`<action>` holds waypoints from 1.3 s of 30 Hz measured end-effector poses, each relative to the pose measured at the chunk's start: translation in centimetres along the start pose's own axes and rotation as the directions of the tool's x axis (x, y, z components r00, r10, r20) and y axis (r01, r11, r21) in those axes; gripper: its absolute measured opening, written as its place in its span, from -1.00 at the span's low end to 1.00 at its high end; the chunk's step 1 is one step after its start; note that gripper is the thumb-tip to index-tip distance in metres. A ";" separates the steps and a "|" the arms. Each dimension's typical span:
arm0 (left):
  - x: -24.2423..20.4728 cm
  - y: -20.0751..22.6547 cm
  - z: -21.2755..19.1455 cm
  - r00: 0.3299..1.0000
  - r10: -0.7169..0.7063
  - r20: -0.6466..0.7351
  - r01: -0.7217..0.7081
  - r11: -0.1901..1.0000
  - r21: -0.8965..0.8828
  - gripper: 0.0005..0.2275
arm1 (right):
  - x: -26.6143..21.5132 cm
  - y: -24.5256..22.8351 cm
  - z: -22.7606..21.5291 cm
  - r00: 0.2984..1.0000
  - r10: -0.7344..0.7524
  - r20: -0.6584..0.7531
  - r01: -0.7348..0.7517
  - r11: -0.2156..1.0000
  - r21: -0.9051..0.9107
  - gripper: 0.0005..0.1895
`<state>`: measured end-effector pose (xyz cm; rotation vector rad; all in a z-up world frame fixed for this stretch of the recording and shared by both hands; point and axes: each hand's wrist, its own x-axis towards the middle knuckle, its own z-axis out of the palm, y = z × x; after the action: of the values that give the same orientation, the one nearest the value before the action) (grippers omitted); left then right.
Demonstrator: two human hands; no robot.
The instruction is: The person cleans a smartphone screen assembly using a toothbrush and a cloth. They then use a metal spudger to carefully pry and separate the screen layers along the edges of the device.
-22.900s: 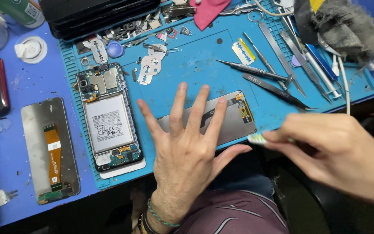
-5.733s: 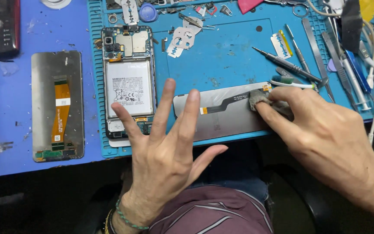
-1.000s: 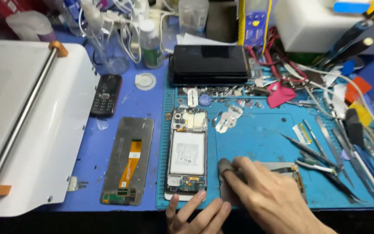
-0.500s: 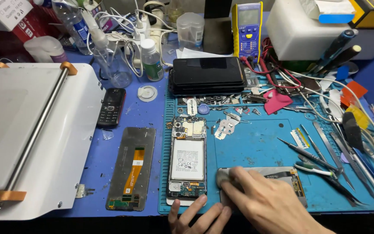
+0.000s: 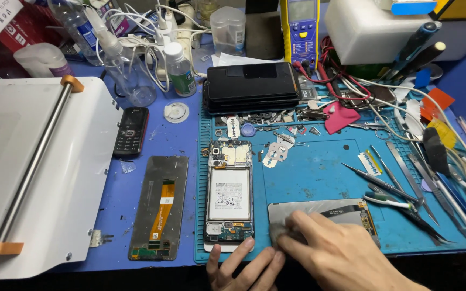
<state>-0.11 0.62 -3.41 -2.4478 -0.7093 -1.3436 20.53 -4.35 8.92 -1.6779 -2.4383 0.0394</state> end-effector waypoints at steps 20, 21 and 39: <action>0.2 -0.5 -0.4 0.997 0.063 -0.031 -0.067 0.991 -0.114 -0.65 | -2.0 -1.7 -1.8 0.996 -0.012 -0.084 0.017 0.998 0.066 -0.64; 0.1 -0.5 -0.4 0.995 0.090 -0.033 -0.093 0.992 -0.083 -0.68 | -2.2 -1.5 -2.0 0.996 -0.027 -0.087 0.033 0.998 0.059 -0.63; 0.2 0.4 -0.7 0.997 0.063 0.051 -0.065 0.996 0.052 -0.73 | -0.7 -2.1 -1.6 0.986 -0.037 -0.164 0.012 0.988 -0.155 -0.62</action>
<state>-0.39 0.04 -2.87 -2.4475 -0.6641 -1.2281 19.13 -5.93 10.69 -1.6373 -2.3892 -0.2884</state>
